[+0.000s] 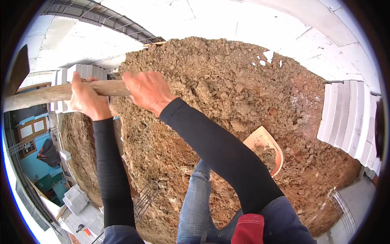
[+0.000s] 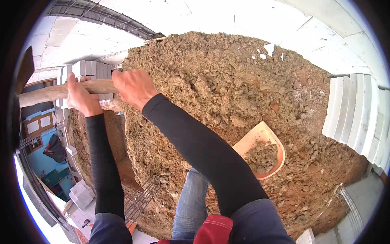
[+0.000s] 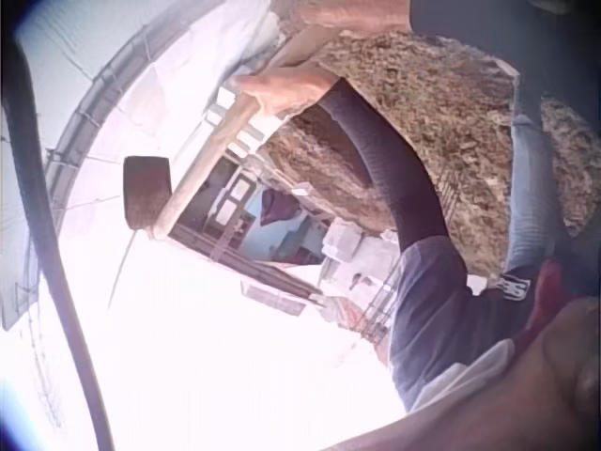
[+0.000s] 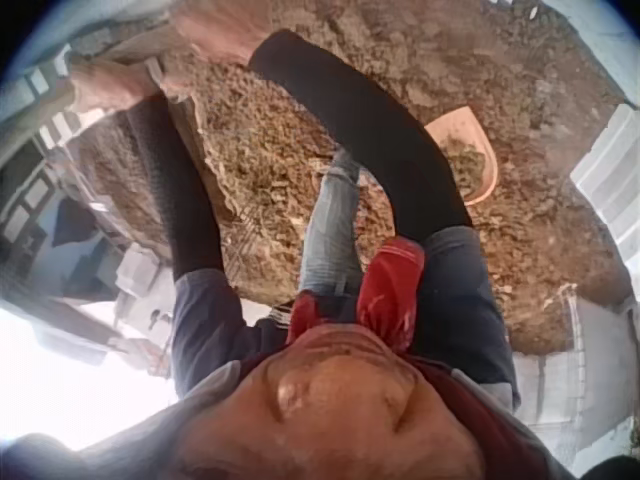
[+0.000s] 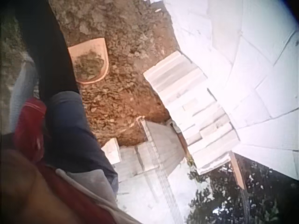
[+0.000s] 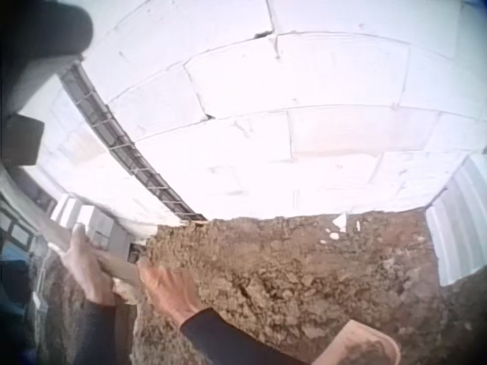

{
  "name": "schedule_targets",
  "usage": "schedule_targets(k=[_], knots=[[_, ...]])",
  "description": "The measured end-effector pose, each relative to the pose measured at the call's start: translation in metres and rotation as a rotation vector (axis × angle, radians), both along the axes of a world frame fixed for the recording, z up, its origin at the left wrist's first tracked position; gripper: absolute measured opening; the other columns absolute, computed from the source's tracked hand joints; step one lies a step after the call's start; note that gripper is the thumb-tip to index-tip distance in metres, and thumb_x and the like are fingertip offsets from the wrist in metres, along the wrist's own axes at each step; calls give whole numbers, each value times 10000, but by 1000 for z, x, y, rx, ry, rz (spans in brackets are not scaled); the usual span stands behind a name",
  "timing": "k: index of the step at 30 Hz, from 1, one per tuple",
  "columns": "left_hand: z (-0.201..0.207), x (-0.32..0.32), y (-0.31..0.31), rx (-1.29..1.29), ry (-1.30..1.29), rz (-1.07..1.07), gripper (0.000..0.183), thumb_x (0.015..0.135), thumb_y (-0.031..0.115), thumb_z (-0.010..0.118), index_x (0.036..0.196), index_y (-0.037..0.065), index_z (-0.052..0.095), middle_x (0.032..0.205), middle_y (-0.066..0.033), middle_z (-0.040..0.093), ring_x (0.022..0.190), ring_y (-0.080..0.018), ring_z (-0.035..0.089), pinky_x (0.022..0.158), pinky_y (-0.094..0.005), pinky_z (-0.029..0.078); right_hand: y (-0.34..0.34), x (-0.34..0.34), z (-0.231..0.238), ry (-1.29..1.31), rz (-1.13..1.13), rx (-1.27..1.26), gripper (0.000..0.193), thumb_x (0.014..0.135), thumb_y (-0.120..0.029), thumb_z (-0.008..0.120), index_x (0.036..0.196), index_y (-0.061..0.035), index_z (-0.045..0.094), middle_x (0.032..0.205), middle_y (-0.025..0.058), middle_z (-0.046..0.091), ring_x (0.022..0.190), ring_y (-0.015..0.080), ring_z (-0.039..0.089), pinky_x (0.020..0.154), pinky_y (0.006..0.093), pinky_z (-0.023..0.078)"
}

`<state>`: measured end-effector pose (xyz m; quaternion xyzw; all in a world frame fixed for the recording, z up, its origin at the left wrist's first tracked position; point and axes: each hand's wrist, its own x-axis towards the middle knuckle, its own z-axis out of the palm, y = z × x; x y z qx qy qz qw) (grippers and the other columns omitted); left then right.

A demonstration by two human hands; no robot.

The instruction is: The person shovels dirt into a scoop using a hoe, carries the scoop, and dumps the dirt into an excavated section of the construction site.

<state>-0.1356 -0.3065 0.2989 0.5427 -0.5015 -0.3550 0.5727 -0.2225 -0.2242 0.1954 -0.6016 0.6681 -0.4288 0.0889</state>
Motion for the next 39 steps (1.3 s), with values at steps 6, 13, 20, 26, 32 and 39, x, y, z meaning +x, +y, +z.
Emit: schedule_targets(k=[6,13,20,26,32,39], knots=[[-320,-64,154,1030,-99,-238,452,760,159,721,1091,-80,527,877,-128,597,616,-263,622,588,-434,518,239,4,-140,-279,-335,1073,321,768,-161,747,1019,5,634,934,255,702,901,405,699,804,475,563],[-255,-75,326,1504,337,-698,175,852,117,683,968,41,575,838,-68,578,729,-222,605,712,-404,559,516,17,-6,-593,-499,1056,444,744,-179,719,1129,-13,570,860,262,671,873,466,652,754,511,520],[-248,29,570,1986,288,-485,243,896,244,725,1017,89,582,812,-34,507,713,-185,535,669,-378,475,754,155,43,-469,-587,1466,411,715,-244,767,1043,-89,575,739,180,667,705,424,659,625,524,513],[-176,65,432,1639,402,-491,233,881,245,743,902,104,558,719,-45,563,719,-209,598,695,-395,515,677,145,-9,-281,-406,1062,390,708,-212,770,1050,-132,600,738,129,649,651,353,645,583,475,501],[3,48,157,599,277,-475,223,909,205,706,924,85,520,784,-28,517,773,-177,562,770,-358,517,336,63,-51,-231,-190,339,448,686,-112,807,1048,-78,545,742,117,651,642,300,663,559,405,525],[-12,10,-36,183,58,-168,232,881,146,738,878,-3,560,810,-67,542,702,-172,576,645,-301,538,126,19,-49,-171,-134,222,267,756,-59,751,910,-8,539,602,123,619,511,235,643,434,360,484]])
